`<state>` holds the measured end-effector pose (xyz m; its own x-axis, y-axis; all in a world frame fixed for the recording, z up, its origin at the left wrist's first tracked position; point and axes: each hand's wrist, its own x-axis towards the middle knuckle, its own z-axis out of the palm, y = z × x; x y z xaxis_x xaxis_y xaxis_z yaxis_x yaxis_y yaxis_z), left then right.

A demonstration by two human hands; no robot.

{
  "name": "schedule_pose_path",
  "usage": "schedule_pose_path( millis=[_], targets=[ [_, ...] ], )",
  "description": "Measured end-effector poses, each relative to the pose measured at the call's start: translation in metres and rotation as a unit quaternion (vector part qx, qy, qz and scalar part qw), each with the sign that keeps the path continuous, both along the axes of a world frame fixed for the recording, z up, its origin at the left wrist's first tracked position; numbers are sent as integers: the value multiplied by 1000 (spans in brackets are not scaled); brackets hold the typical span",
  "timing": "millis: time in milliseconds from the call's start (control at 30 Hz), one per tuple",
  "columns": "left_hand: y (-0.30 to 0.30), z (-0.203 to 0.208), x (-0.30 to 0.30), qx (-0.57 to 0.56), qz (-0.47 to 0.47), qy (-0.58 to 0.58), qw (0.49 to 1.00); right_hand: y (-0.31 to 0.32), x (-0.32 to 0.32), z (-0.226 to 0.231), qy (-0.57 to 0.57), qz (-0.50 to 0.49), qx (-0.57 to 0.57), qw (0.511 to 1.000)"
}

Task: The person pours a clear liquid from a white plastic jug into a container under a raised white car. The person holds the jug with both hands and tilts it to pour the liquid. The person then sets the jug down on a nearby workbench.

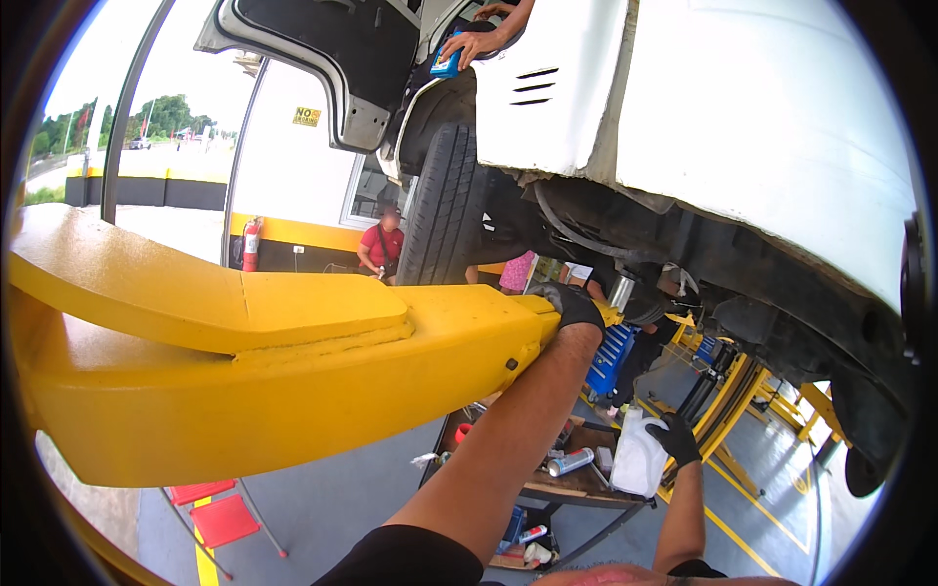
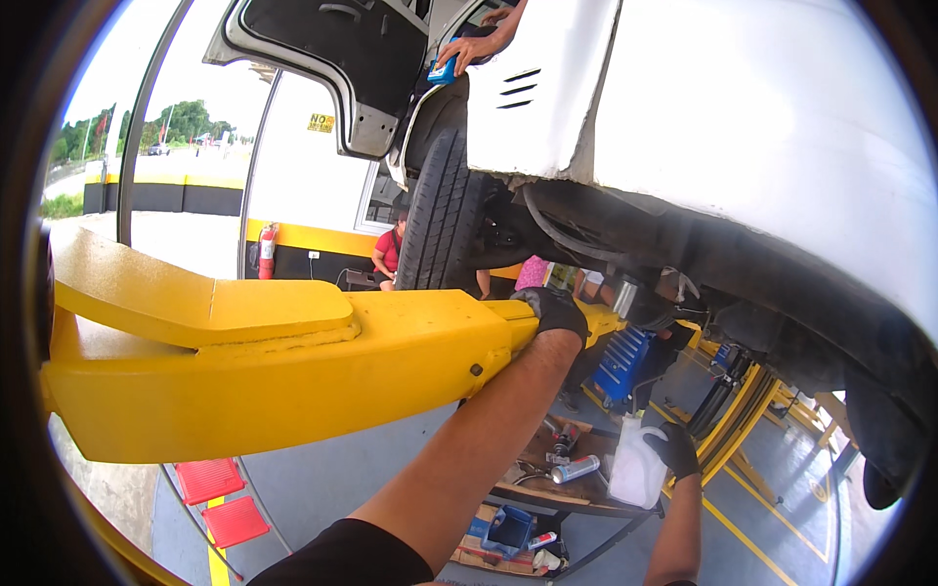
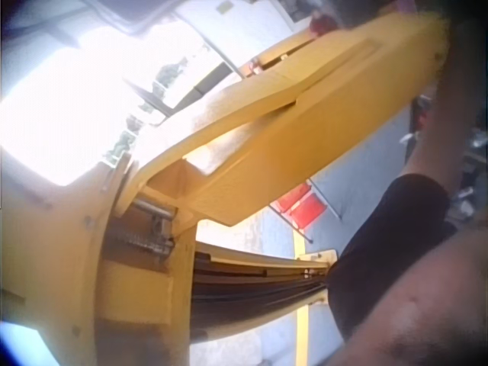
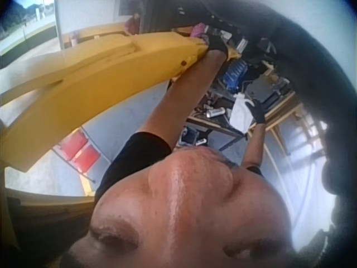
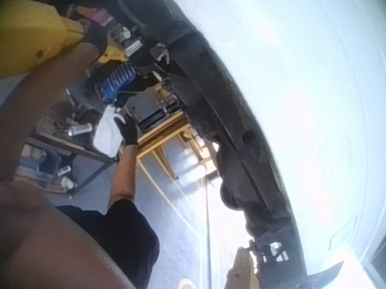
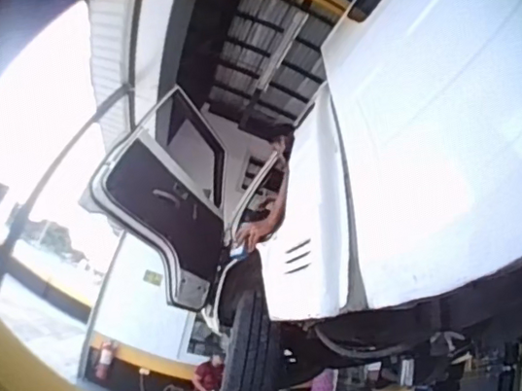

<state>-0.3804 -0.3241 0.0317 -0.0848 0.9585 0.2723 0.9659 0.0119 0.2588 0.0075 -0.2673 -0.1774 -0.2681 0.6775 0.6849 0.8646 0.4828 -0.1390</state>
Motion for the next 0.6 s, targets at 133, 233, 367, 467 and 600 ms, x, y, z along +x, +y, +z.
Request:
schedule_pose_path(
  millis=[133,233,367,467,600],
  targets=[
    [4,-1,3,-3,6,13,1000,3,8,1,-2,-42,-82,996],
    [7,-6,9,15,-1,22,1000,5,20,-2,-5,-60,-113,992],
    [23,-12,0,18,-5,38,999,1,1,0,19,-20,-47,999],
    [35,-14,2,9,-15,59,998,9,13,-3,20,3,-63,998],
    [7,-7,4,36,5,73,997,2,32,-15,25,-24,-42,998]
  ],
)
